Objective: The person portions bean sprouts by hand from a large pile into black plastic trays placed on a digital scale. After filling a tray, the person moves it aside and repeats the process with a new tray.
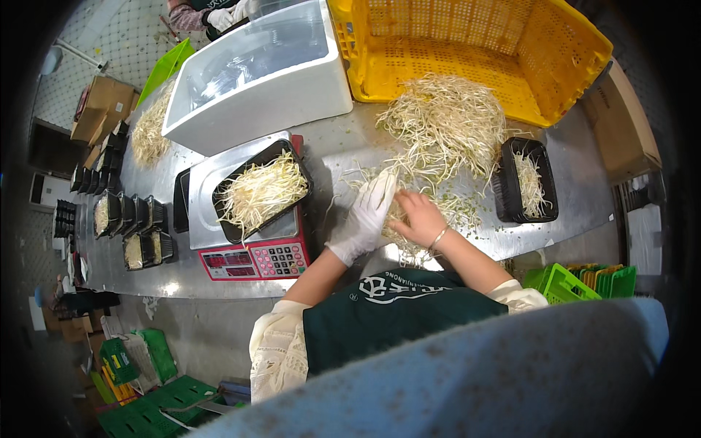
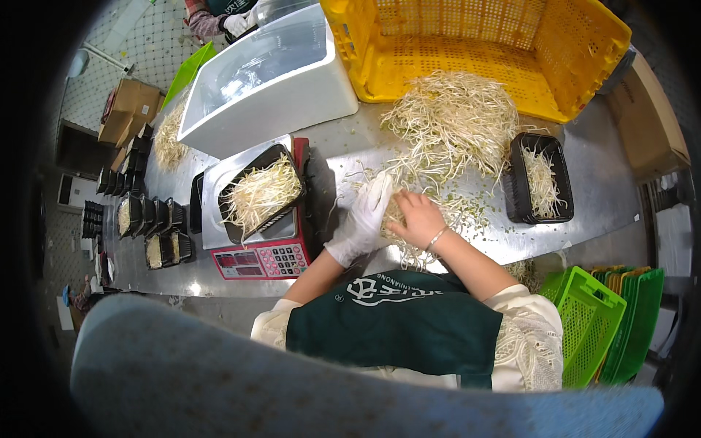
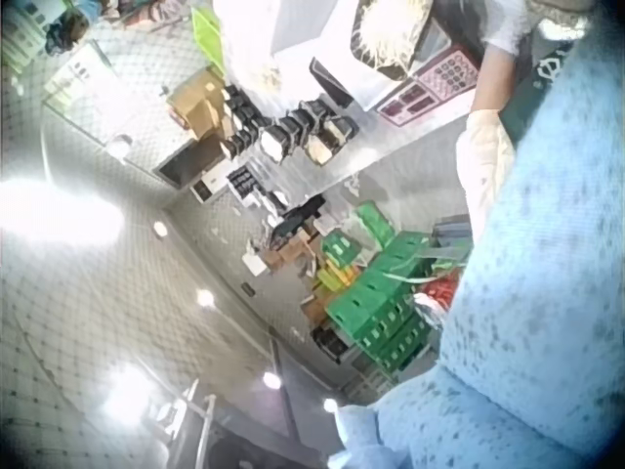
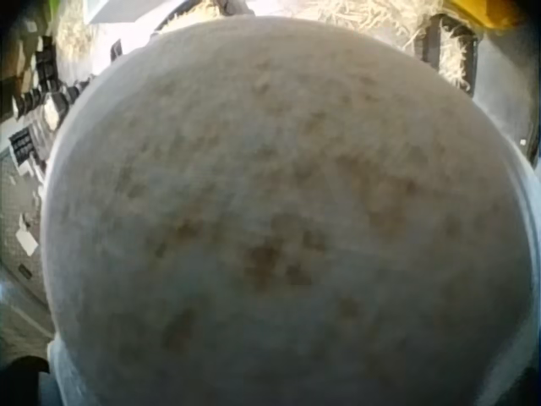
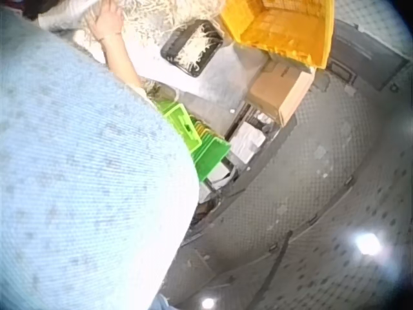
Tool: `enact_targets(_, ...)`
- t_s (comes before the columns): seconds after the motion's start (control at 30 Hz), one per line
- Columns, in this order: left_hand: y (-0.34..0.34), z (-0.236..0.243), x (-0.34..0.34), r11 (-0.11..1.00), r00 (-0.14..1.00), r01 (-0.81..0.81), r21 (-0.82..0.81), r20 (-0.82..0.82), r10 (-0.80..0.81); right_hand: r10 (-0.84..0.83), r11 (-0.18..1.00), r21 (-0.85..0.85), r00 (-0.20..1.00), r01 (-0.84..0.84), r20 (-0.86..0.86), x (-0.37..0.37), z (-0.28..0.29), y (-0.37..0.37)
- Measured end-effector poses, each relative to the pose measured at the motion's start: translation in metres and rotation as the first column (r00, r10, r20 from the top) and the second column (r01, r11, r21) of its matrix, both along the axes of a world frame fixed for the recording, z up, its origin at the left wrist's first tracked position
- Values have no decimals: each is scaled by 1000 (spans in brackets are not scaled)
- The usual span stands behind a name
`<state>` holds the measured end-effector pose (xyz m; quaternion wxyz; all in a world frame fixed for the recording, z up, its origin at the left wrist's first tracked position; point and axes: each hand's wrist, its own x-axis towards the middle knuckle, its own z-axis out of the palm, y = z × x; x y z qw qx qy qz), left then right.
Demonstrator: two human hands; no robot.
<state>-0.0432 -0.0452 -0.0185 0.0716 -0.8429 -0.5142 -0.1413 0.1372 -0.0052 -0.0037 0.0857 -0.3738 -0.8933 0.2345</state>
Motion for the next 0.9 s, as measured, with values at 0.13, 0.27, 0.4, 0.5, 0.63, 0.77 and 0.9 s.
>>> enact_targets(0.13, 24, 18, 10, 977, 988, 68, -204, 149, -37, -90, 993, -89, 990, 81, -112, 23, 16, 34)
enact_targets(0.27, 34, 16, 29, 927, 977, -136, -348, 107, 184, -222, 972, -98, 971, 213, -89, 32, 12, 34)
enact_targets(0.4, 23, 31, 31, 922, 944, -158, -354, 219, 246, -138, 968, 215, 990, 128, 31, 38, 1, 3)
enact_targets(0.5, 31, 15, 11, 997, 957, -69, -26, 279, 74, -139, 983, 122, 990, 133, 39, 39, 5, 31)
enact_targets(0.63, 42, 10, 9, 982, 938, -118, -147, 308, 159, -56, 998, -23, 993, 59, 103, 33, 24, 62)
enact_targets(0.77, 25, 37, 6, 964, 954, -183, -194, 202, 221, -2, 999, 38, 1000, 2, -10, 42, 50, 56)
enact_targets(0.9, 5, 8, -20, 927, 948, -253, -278, 118, 295, -85, 996, -16, 972, 91, 217, 63, 45, 76)
